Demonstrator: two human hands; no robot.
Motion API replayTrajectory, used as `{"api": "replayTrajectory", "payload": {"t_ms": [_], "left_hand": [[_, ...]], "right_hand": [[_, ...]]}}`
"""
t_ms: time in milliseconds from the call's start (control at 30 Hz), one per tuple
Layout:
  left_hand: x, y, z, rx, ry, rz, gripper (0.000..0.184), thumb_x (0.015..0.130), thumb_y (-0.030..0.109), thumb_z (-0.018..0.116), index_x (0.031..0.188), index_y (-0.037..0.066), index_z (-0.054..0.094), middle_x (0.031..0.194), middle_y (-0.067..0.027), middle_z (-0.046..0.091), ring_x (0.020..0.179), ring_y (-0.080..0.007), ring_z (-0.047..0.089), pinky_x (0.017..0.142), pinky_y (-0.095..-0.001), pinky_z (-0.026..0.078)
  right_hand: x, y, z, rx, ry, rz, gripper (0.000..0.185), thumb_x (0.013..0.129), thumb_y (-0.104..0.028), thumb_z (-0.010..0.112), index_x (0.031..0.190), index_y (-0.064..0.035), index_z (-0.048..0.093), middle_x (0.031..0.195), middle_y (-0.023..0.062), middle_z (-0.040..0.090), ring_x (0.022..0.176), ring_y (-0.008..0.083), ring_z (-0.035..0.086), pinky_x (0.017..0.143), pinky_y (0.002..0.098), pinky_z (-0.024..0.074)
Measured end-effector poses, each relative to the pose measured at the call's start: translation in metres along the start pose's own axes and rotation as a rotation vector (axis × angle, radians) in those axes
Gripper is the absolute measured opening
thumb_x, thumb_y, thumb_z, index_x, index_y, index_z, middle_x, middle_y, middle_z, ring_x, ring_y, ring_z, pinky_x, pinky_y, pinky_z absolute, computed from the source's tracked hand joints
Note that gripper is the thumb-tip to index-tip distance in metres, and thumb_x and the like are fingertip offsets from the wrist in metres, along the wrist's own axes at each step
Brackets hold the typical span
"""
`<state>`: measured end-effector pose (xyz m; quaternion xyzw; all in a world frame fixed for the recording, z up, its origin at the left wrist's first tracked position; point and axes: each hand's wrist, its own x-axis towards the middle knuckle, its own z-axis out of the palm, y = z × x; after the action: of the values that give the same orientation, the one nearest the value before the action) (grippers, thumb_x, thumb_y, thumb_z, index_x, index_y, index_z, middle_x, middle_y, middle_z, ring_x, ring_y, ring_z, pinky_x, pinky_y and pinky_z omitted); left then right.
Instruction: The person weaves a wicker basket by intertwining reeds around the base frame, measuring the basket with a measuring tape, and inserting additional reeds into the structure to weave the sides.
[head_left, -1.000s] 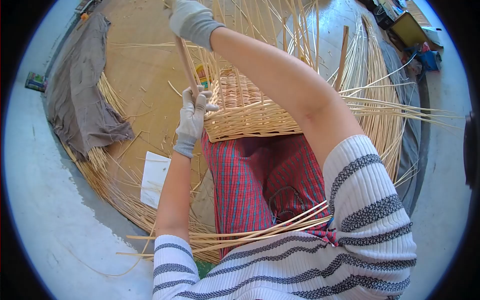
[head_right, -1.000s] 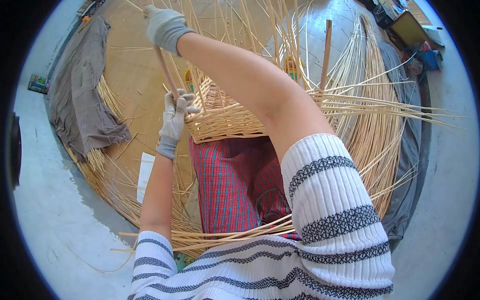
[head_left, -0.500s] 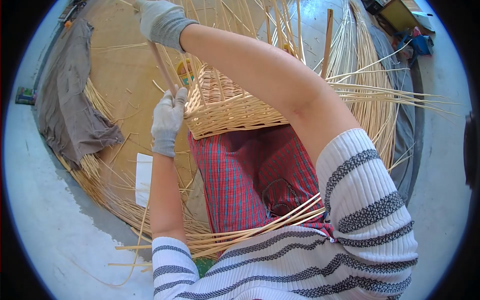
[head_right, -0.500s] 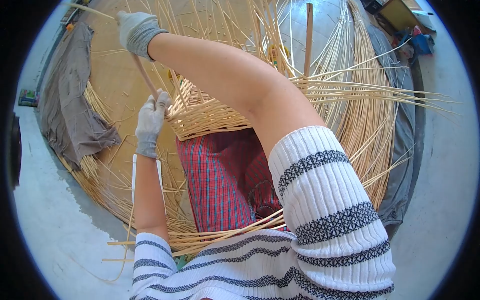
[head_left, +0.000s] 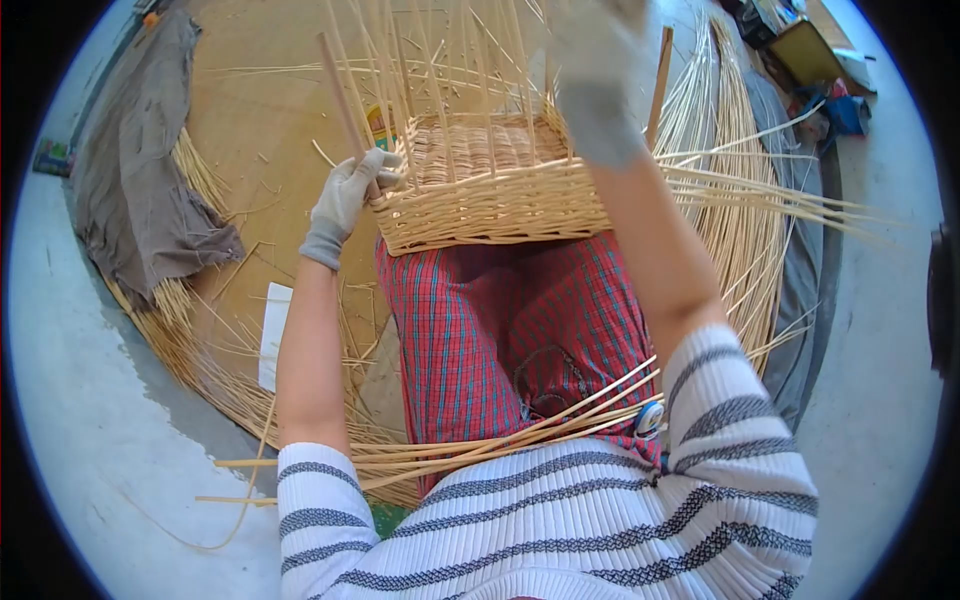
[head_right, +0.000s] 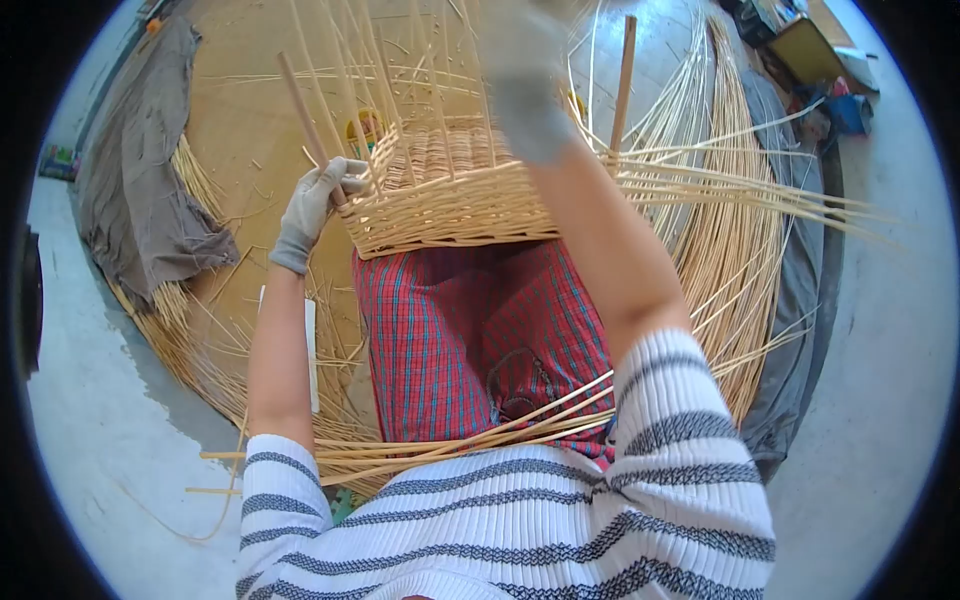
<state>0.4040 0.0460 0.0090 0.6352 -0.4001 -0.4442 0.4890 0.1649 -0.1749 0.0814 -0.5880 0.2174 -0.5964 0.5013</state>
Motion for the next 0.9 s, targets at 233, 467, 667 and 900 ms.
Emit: {"api": "replayTrajectory", "payload": {"t_ms": [233, 467, 667, 900], "left_hand": [[-0.001, 0.009, 0.0, 0.131, -0.087, -0.043, 0.055, 0.101, 0.049, 0.043, 0.117, 0.001, 0.066, 0.086, -0.0093, 0.07, 0.078, -0.0141, 0.058, 0.079, -0.0298, 0.046], [-0.021, 0.035, 0.049, 0.398, 0.416, 0.09, 0.033, 0.1, 0.034, 0.051, 0.112, 0.005, 0.063, 0.085, -0.0072, 0.069, 0.066, -0.0165, 0.063, 0.066, -0.0313, 0.052], [-0.005, 0.005, 0.065, 0.14, -0.063, -0.291, 0.024, 0.095, 0.023, 0.061, 0.109, 0.004, 0.057, 0.089, -0.0095, 0.069, 0.063, -0.0208, 0.07, 0.054, -0.0312, 0.055], [-0.009, 0.002, 0.071, 0.052, 0.167, -0.234, 0.038, 0.099, 0.035, 0.052, 0.11, -0.001, 0.055, 0.098, -0.0143, 0.068, 0.065, -0.0248, 0.071, 0.054, -0.0344, 0.058]], "right_hand": [[-0.142, -0.001, -0.093, 0.639, 0.432, 0.284, 0.023, 0.102, -0.026, 0.05, 0.121, -0.0133, 0.049, 0.07, 0.0017, 0.057, 0.058, 0.0127, 0.051, 0.068, 0.0338, 0.0524], [-0.171, 0.016, -0.05, 0.352, 0.187, 0.516, 0.015, 0.098, -0.023, 0.06, 0.104, -0.01, 0.056, 0.089, 0.0038, 0.066, 0.082, 0.0158, 0.066, 0.075, 0.0333, 0.0552], [-0.143, -0.011, -0.037, 0.022, -0.076, 0.548, 0.016, 0.095, -0.011, 0.059, 0.107, -0.0001, 0.058, 0.095, 0.011, 0.068, 0.088, 0.0164, 0.066, 0.075, 0.0298, 0.0576], [0.002, -0.01, 0.093, -0.473, -0.791, -0.199, 0.018, 0.09, -0.015, 0.064, 0.105, -0.0068, 0.067, 0.086, 0.0049, 0.068, 0.073, 0.0103, 0.061, 0.069, 0.0273, 0.0501]]}}
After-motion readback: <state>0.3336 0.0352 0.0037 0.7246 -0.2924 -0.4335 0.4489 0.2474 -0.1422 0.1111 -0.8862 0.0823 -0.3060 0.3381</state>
